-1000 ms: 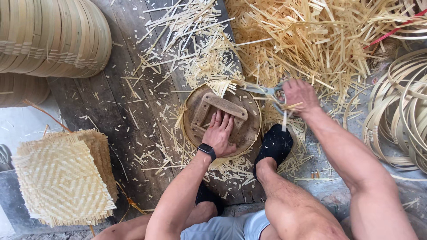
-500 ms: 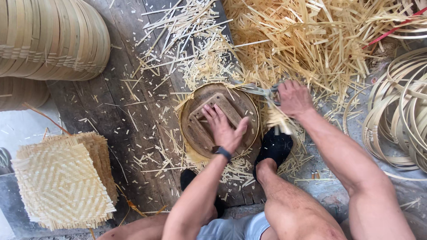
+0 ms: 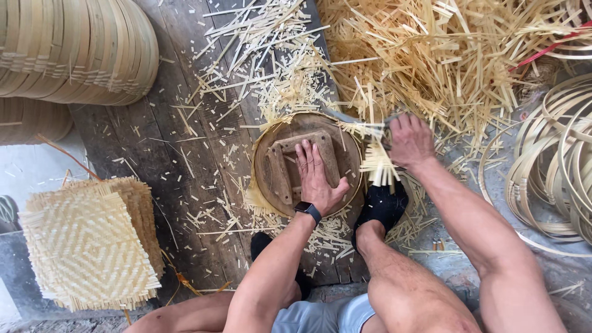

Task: The person sits on the floor and repeatedly trims the edges of woven bamboo mats using shears and a wooden template. They place a mat on the template, cut the excess, and stack the finished circular trays.

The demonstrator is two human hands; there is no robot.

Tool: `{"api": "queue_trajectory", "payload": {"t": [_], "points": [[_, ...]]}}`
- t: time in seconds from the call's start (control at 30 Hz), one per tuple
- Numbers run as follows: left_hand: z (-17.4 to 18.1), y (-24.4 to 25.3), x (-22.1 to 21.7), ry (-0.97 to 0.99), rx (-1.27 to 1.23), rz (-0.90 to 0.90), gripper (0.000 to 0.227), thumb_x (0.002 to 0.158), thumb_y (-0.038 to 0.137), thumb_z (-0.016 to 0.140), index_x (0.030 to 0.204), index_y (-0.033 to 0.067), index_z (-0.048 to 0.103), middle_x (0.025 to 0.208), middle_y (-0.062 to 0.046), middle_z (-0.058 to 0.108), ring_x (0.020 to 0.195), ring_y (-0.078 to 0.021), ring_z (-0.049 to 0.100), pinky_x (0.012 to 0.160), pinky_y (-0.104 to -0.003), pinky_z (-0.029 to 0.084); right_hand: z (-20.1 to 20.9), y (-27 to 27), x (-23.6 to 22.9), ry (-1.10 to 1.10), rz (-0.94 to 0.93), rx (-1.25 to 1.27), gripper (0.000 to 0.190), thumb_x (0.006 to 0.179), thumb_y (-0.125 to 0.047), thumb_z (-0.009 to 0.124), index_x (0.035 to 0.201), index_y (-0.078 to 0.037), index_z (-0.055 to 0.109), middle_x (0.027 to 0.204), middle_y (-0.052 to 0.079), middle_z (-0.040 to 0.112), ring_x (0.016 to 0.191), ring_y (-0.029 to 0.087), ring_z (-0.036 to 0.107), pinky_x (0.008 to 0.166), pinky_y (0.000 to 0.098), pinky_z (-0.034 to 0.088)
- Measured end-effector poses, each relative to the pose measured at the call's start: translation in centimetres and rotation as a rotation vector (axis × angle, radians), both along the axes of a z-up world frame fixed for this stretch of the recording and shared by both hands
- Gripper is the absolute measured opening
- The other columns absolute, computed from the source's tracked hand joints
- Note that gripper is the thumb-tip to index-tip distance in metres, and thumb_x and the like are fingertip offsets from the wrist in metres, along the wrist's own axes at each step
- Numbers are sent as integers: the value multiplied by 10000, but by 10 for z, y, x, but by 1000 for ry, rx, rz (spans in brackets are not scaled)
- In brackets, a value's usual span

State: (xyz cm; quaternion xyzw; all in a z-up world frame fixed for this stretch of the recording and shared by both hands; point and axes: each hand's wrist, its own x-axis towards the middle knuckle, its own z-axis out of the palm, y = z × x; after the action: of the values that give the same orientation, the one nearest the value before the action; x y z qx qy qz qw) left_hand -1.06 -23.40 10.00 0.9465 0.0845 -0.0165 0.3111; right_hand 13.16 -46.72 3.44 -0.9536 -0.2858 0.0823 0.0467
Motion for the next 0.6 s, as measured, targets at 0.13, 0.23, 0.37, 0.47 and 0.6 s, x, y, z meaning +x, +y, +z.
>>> {"api": "queue_trajectory", "payload": {"t": [0.13, 0.23, 0.37, 0.47, 0.6], "points": [[2, 1, 0, -1, -2, -2, 1203, 699, 339, 789, 1610, -43, 102, 1699, -290, 47, 1590, -465, -8, 1297, -553, 93, -1, 31, 10, -34, 58, -101, 607, 658, -475, 700, 997, 23, 628, 905, 167, 655, 850, 299, 657, 791, 453, 599], [6, 12, -4, 12, -5, -98, 1203, 682, 338, 782, 1605, -49, 115, 1699, -291, 53, 1594, -453, 4, 1301, -542, 104, 4, 15, 16, 271, 54, -235, 385, 936, -322, 549, 1130, 1, 627, 1071, 188, 655, 929, 283, 675, 814, 431, 616], [11, 23, -9, 74, -3, -224, 1179, 690, 341, 783, 1614, -37, 156, 1719, -257, 82, 1610, -425, 20, 1306, -522, 117, 13, -12, 16, 351, 64, -262, 256, 1058, -175, 484, 1214, -29, 625, 1179, 183, 660, 983, 235, 673, 830, 365, 616], [12, 25, -5, 43, -1, -239, 1185, 663, 338, 775, 1597, -48, 156, 1704, -256, 72, 1601, -421, 11, 1307, -531, 118, 18, 10, 21, 198, 68, -281, 594, 963, -519, 611, 1147, 45, 587, 1083, 235, 635, 969, 312, 641, 878, 424, 567], [15, 26, -7, 87, -15, -247, 1187, 663, 343, 779, 1585, -64, 152, 1693, -277, 76, 1586, -433, 12, 1286, -544, 113, 15, 51, 26, 137, 125, -297, 453, 792, -188, 665, 1193, 9, 588, 1132, 166, 638, 1006, 253, 641, 906, 397, 569]]}}
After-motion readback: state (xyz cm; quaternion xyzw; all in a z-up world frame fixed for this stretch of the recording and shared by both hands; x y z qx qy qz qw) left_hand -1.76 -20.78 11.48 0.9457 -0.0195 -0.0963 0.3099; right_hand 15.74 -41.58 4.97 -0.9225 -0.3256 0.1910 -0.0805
